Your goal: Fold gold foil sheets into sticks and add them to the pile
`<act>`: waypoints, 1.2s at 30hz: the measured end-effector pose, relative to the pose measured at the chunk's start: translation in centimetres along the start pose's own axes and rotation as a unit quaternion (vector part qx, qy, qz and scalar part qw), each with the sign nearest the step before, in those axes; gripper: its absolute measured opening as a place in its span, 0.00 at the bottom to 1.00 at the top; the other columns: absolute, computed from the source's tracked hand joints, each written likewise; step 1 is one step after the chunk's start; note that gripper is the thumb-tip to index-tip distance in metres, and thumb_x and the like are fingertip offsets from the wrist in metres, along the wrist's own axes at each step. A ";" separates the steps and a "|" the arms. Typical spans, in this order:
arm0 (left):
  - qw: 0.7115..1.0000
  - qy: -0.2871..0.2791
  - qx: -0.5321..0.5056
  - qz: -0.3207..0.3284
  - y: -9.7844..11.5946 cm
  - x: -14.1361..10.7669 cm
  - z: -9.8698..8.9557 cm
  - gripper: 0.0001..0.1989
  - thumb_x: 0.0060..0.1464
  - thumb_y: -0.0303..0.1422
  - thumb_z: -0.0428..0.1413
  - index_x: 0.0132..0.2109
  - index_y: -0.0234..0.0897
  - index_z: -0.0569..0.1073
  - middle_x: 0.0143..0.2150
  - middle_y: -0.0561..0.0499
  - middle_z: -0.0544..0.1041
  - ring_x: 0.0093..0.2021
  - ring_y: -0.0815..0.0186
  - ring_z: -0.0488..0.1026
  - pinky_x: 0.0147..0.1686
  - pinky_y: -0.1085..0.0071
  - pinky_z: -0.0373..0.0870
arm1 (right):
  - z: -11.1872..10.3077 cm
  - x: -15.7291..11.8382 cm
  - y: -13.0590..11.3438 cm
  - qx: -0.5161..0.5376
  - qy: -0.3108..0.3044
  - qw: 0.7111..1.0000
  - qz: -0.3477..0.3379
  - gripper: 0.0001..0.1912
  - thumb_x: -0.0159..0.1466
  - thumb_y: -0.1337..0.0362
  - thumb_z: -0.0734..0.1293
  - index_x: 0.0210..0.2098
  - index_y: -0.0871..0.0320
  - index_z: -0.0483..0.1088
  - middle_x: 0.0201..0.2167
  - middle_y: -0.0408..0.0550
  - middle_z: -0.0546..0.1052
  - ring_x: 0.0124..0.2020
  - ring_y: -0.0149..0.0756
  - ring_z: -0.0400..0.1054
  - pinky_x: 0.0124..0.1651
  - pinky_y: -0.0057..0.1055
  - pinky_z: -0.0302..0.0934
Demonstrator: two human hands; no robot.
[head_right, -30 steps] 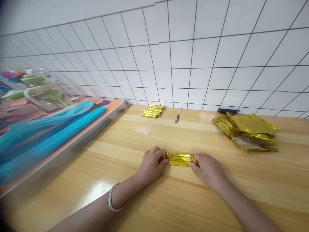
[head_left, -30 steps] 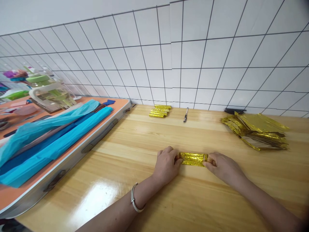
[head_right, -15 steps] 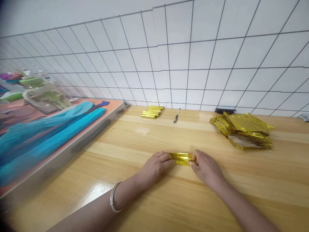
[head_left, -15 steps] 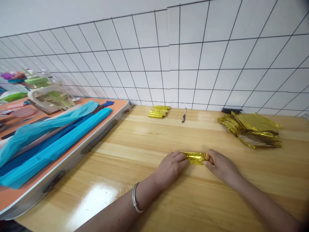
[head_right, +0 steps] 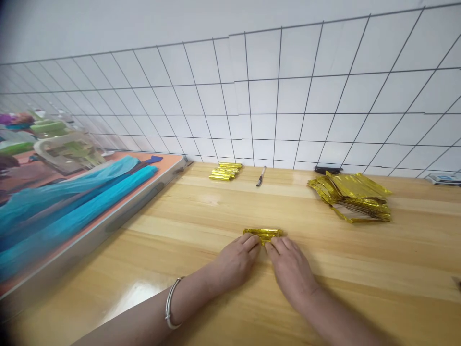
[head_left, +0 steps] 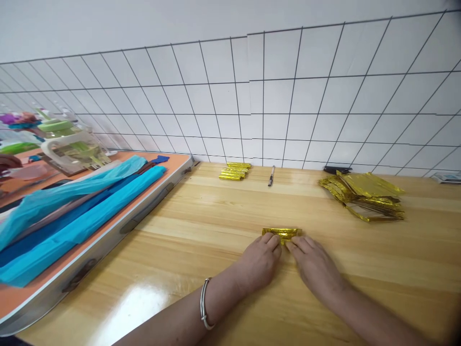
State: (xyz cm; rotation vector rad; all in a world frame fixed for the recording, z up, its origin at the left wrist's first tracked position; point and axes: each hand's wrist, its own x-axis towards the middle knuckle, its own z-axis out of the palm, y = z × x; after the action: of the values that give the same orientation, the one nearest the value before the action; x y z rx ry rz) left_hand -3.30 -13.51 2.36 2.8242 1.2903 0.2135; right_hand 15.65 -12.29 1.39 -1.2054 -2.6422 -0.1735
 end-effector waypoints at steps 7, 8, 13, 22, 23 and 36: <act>0.999 0.019 -0.013 0.036 -0.4 -1.9 0.4 0.19 0.61 0.33 0.43 0.54 0.26 0.66 0.57 0.38 0.64 0.61 0.57 0.53 0.61 0.62 0.49 | 0.1 -1.4 -0.5 0.004 -0.041 0.999 0.010 0.22 0.64 0.63 0.57 0.57 0.60 0.62 0.53 0.54 0.69 0.51 0.44 0.62 0.52 0.43 0.58; 0.999 0.023 -0.025 0.022 -0.5 -2.3 0.2 0.22 0.61 0.35 0.43 0.57 0.26 0.62 0.60 0.38 0.60 0.62 0.58 0.52 0.62 0.63 0.50 | -0.1 -1.7 -0.2 0.005 -0.043 0.999 0.010 0.22 0.64 0.63 0.57 0.57 0.59 0.61 0.54 0.53 0.69 0.51 0.44 0.62 0.52 0.43 0.58; 0.996 0.018 -0.083 0.021 -1.0 -3.6 -0.7 0.27 0.60 0.39 0.44 0.63 0.32 0.53 0.64 0.42 0.54 0.64 0.61 0.50 0.61 0.64 0.51 | 0.1 -3.1 1.4 0.012 -0.020 1.000 0.000 0.23 0.64 0.63 0.57 0.58 0.58 0.60 0.55 0.52 0.67 0.53 0.43 0.61 0.54 0.42 0.58; 0.997 0.025 -0.064 -0.041 -0.1 -4.0 -0.6 0.23 0.61 0.41 0.42 0.62 0.48 0.54 0.63 0.52 0.58 0.63 0.59 0.53 0.59 0.53 0.46 | -1.1 -1.3 0.3 -0.017 -0.057 0.998 -0.003 0.21 0.63 0.61 0.59 0.56 0.53 0.63 0.44 0.54 0.73 0.44 0.44 0.64 0.46 0.41 0.61; 0.997 0.029 -0.062 -0.048 0.1 -4.0 -0.7 0.23 0.61 0.41 0.42 0.62 0.48 0.54 0.63 0.52 0.59 0.62 0.58 0.54 0.58 0.52 0.46 | -1.2 -0.9 0.0 -0.025 -0.061 0.998 0.000 0.22 0.62 0.60 0.60 0.56 0.52 0.63 0.42 0.53 0.73 0.43 0.44 0.65 0.43 0.41 0.61; 0.993 0.044 -0.107 -0.023 -1.4 -4.2 -1.9 0.24 0.58 0.44 0.47 0.60 0.48 0.57 0.60 0.55 0.63 0.57 0.60 0.60 0.51 0.62 0.56 | 1.6 -2.7 2.5 -0.041 0.031 0.998 -0.021 0.21 0.60 0.58 0.61 0.52 0.55 0.66 0.44 0.53 0.74 0.43 0.46 0.66 0.45 0.41 0.62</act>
State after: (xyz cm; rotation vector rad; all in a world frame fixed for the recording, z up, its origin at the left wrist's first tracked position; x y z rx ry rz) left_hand -7.36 -15.85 3.67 2.6295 1.2622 0.4496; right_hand 19.02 -12.30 -0.83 -1.1499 -2.6303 -0.3234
